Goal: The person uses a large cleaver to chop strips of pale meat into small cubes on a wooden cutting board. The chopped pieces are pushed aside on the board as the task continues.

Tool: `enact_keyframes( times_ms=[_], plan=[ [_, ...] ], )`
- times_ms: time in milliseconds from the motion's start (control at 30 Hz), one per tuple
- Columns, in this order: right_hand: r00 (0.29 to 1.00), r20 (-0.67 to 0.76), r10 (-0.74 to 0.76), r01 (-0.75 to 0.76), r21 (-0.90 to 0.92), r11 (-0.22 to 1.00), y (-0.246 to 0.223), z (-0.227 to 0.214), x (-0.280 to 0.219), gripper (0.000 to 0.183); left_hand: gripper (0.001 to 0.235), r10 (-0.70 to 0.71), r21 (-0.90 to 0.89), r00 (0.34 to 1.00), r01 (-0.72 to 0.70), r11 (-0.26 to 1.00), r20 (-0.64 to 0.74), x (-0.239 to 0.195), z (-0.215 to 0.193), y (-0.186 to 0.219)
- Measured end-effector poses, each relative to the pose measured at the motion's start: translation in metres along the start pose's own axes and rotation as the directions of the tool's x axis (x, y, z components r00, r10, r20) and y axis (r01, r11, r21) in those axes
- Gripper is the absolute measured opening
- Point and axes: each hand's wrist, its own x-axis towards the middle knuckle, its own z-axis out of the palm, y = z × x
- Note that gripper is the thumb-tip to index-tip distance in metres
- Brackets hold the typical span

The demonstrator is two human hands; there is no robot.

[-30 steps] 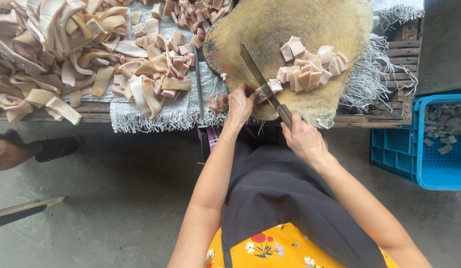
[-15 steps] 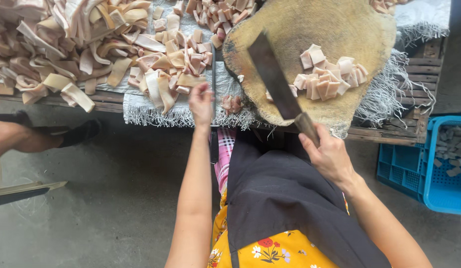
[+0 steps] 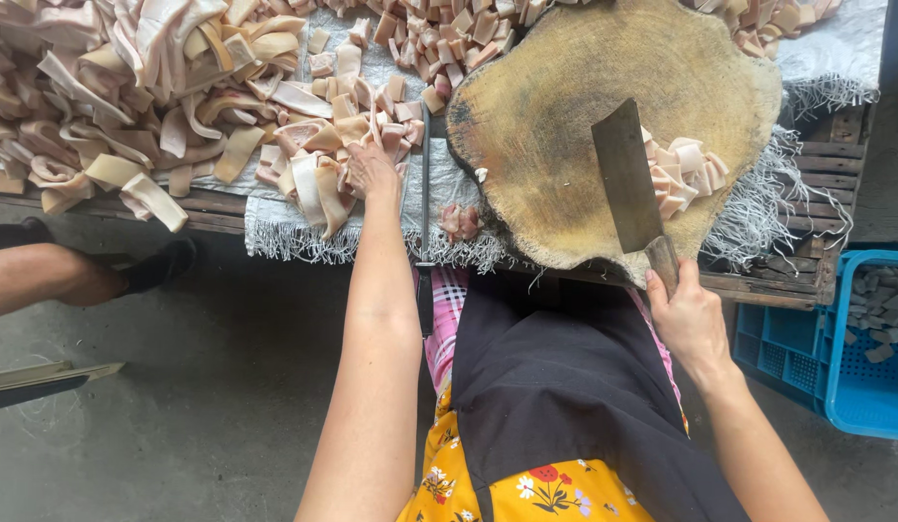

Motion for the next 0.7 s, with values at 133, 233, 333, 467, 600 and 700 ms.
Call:
enact_keyframes(
  times_ms=[133,233,333,467,600,700],
  plan=[
    [0.999,0.024,0.029,-0.029,0.019,0.999,0.000,0.004,0.002,0.047,0.027,-0.105,-0.339,0.991,0.128,0.932,0.084,0.011,-0.016,-0.020],
    [0.999,0.041,0.018,-0.020,0.056,0.998,0.002,0.002,0.001,0.047,0.027,-0.099,-0.790,0.970,0.237,0.566,0.221,0.010,-0.035,-0.039],
    [0.999,0.047,0.014,-0.017,0.067,0.998,0.003,0.000,0.004,0.047,0.024,0.056,-0.948,0.971,0.213,0.237,0.232,-0.002,-0.076,-0.027],
    [0.997,0.059,0.040,-0.045,0.084,0.995,0.002,-0.002,0.004,0.046,0.030,0.318,-0.889,0.947,-0.188,0.419,-0.050,-0.058,-0.127,0.050],
    [0.999,0.044,0.011,-0.017,0.137,0.990,0.002,0.000,0.003,0.045,0.039,0.673,-0.454,0.704,-0.688,0.566,-0.227,-0.143,-0.101,0.108],
    [0.999,0.051,0.009,-0.014,0.107,0.994,0.004,0.001,0.003,0.046,0.035,0.739,-0.376,0.638,-0.644,0.666,0.214,-0.207,-0.075,0.119]
  ],
)
